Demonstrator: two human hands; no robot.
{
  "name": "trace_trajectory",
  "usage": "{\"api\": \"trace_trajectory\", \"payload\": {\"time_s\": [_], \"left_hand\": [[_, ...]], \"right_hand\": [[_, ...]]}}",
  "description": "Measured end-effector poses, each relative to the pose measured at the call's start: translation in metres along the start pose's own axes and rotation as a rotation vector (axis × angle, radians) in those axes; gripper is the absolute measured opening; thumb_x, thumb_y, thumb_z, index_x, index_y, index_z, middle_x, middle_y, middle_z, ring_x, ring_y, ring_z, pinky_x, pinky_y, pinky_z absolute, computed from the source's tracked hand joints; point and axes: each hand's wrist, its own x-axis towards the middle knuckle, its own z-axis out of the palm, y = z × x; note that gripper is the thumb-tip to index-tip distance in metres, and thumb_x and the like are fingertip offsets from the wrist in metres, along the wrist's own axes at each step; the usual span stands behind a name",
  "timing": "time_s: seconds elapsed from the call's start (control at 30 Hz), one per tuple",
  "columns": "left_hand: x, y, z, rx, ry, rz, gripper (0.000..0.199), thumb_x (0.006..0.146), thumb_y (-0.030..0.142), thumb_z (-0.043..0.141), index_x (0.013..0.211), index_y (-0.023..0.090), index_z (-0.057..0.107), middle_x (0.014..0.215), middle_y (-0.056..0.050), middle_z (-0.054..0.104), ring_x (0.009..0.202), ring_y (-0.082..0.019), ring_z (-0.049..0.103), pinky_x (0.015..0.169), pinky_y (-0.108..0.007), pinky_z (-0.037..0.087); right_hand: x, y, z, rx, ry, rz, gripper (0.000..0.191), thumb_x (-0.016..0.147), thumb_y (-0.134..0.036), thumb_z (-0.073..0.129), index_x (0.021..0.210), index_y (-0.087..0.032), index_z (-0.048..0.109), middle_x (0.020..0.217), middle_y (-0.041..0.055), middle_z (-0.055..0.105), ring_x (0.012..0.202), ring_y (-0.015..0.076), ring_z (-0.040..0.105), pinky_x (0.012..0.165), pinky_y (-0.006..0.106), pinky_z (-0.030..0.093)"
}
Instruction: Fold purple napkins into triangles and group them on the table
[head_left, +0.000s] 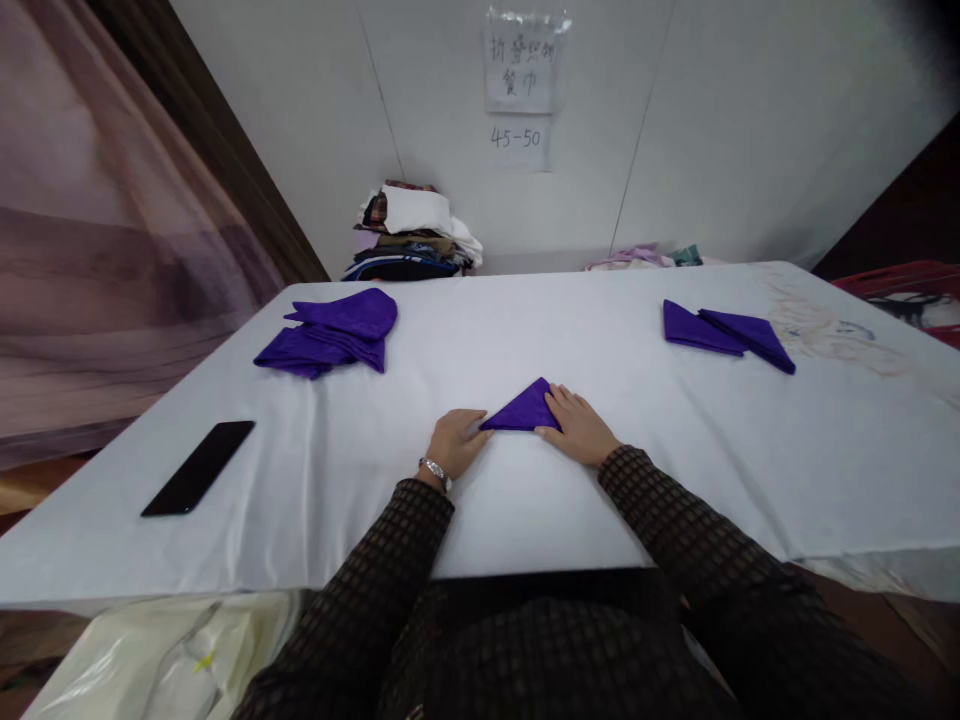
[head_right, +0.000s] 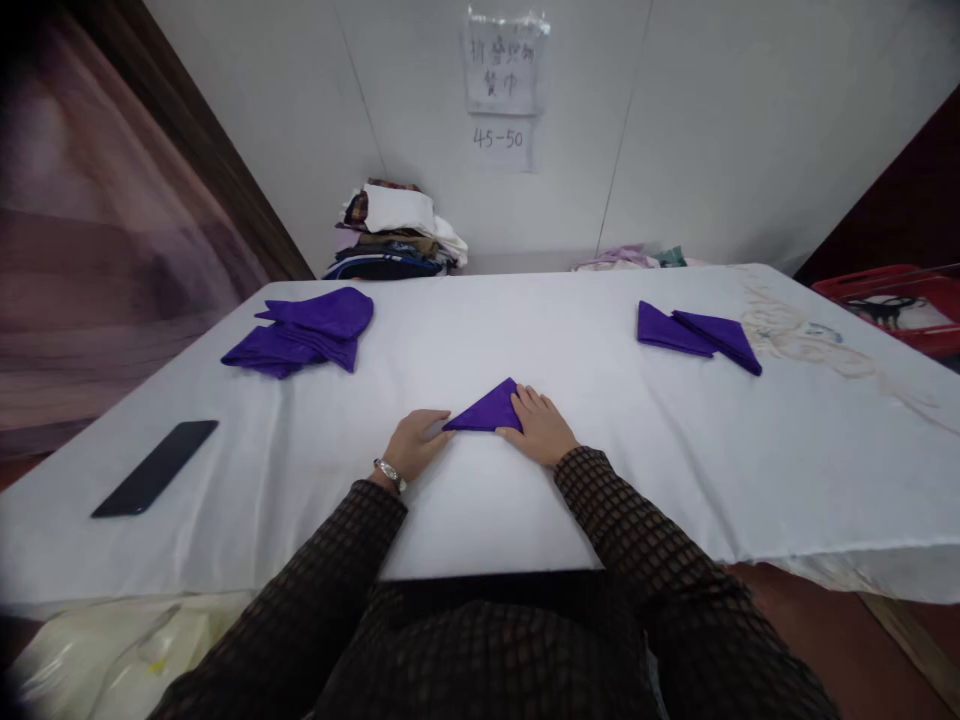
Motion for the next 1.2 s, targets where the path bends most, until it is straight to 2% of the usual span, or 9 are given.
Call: {"api": "trace_trajectory", "payload": {"time_s": [0.13,0.27,0.43,0.73,0.83,0.97,1.07,1.13,1.2], "left_hand": [[0.002,0.006,0.003,-0.002,-0.002,-0.010,0.021,0.079,0.025,0.058,0.098,0.021,0.066,0.094,-0.003,0.069,0.095,-0.021,0.058,0.090,-0.036,0.045],[0.005,0.011,0.001,0.002,-0.030,-0.043,0.017,0.079,0.022,0.055,0.091,0.022,0.067,0.088,-0.002,0.067,0.091,-0.020,0.057,0.085,-0.035,0.045],[0.005,0.012,0.001,0.057,-0.049,-0.083,0.018,0.080,0.019,0.052,0.090,0.021,0.067,0.088,-0.003,0.067,0.090,-0.020,0.057,0.084,-0.034,0.044],[0.003,0.014,0.001,0.168,-0.073,-0.048,0.017,0.080,0.015,0.050,0.090,0.020,0.064,0.087,-0.005,0.066,0.089,-0.021,0.056,0.082,-0.034,0.044],[0.003,0.014,0.001,0.196,-0.072,-0.024,0.017,0.081,0.014,0.049,0.090,0.019,0.063,0.088,-0.005,0.065,0.089,-0.021,0.056,0.082,-0.034,0.044],[0.000,0.011,0.001,0.207,-0.051,0.006,0.018,0.079,0.012,0.050,0.089,0.019,0.063,0.087,-0.006,0.065,0.088,-0.022,0.056,0.081,-0.036,0.045],[-0.002,0.010,-0.001,0.151,-0.002,-0.020,0.022,0.074,0.007,0.050,0.087,0.020,0.062,0.086,-0.005,0.065,0.088,-0.022,0.056,0.080,-0.036,0.046],[0.000,0.016,-0.002,0.079,0.055,-0.030,0.027,0.071,0.004,0.049,0.088,0.021,0.062,0.088,-0.004,0.065,0.089,-0.021,0.057,0.082,-0.035,0.047],[0.006,0.028,-0.001,0.003,0.096,0.020,0.027,0.073,0.006,0.049,0.091,0.021,0.062,0.093,-0.004,0.066,0.092,-0.020,0.057,0.085,-0.035,0.047]], "right_hand": [[0.000,0.001,0.002,-0.027,0.005,-0.004,0.083,0.087,-0.067,0.021,0.142,-0.006,0.032,0.151,0.0168,0.023,0.139,0.0290,0.017,0.111,0.043,0.019],[0.000,0.001,0.002,-0.020,0.016,-0.014,0.083,0.087,-0.068,0.022,0.143,-0.007,0.031,0.151,0.0170,0.024,0.139,0.0291,0.018,0.110,0.044,0.019],[0.000,0.002,0.003,-0.023,0.024,-0.010,0.082,0.087,-0.067,0.024,0.142,-0.007,0.032,0.150,0.0172,0.024,0.139,0.0293,0.019,0.110,0.044,0.020],[0.000,0.003,0.004,-0.035,0.013,-0.016,0.083,0.087,-0.067,0.024,0.142,-0.005,0.031,0.150,0.0181,0.023,0.139,0.0298,0.018,0.111,0.044,0.019],[0.000,0.003,0.005,-0.035,0.012,-0.017,0.083,0.087,-0.068,0.023,0.143,-0.007,0.031,0.151,0.0172,0.022,0.139,0.0293,0.018,0.110,0.044,0.019],[0.000,0.002,0.004,-0.025,0.009,-0.017,0.080,0.087,-0.069,0.022,0.144,-0.013,0.030,0.152,0.0151,0.020,0.139,0.0292,0.017,0.110,0.044,0.019],[0.000,0.001,0.003,-0.018,0.002,-0.016,0.080,0.087,-0.069,0.021,0.144,-0.014,0.031,0.152,0.0142,0.021,0.140,0.0289,0.016,0.110,0.044,0.018],[0.000,0.001,0.003,-0.016,-0.003,-0.015,0.079,0.087,-0.069,0.022,0.144,-0.014,0.032,0.152,0.0139,0.021,0.140,0.0287,0.016,0.110,0.044,0.017],[0.000,0.001,0.004,-0.018,0.002,-0.015,0.078,0.087,-0.068,0.024,0.143,-0.014,0.033,0.152,0.0141,0.021,0.140,0.0288,0.016,0.110,0.044,0.017]]}}
